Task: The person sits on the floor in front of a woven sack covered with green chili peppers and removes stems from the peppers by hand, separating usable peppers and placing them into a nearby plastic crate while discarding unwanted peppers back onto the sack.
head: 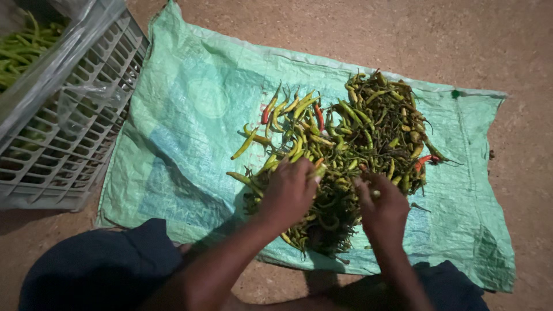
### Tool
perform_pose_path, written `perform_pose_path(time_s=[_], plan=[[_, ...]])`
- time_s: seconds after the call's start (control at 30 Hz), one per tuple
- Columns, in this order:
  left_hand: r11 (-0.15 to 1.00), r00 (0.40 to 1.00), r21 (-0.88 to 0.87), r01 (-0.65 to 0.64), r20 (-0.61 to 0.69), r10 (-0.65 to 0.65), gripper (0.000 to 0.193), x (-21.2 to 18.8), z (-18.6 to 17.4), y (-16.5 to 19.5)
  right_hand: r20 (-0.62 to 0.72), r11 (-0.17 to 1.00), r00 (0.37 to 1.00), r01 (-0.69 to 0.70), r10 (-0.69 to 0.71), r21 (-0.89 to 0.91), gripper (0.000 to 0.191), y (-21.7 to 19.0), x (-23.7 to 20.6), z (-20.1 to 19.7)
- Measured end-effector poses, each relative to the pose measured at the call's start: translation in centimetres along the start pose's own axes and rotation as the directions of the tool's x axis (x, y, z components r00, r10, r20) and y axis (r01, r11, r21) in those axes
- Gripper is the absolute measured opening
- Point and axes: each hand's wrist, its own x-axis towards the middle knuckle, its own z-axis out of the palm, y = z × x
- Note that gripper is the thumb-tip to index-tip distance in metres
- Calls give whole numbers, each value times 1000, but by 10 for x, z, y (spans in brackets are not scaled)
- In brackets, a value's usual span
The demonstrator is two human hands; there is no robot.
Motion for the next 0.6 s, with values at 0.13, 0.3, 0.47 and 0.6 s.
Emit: perform_pose_path(time_s=[0.13,0.3,0.47,0.6], plan=[[929,961,-278,244,-56,-269,31,5,-17,16,159,922,954,287,-252,-258,20,14,-6,2],[921,944,-297,253,-131,-301,33,9,-21,22,414,759,893,390,-176,-520,15,34,-10,24],[796,927,-507,330,18,-373,28,7,-21,18,450,800,865,425,-222,-423,22,48,-9,29],[703,885,-540,463,240,-399,27,13,-17,17,421,790,879,417,-225,-449,18,51,-3,29]])
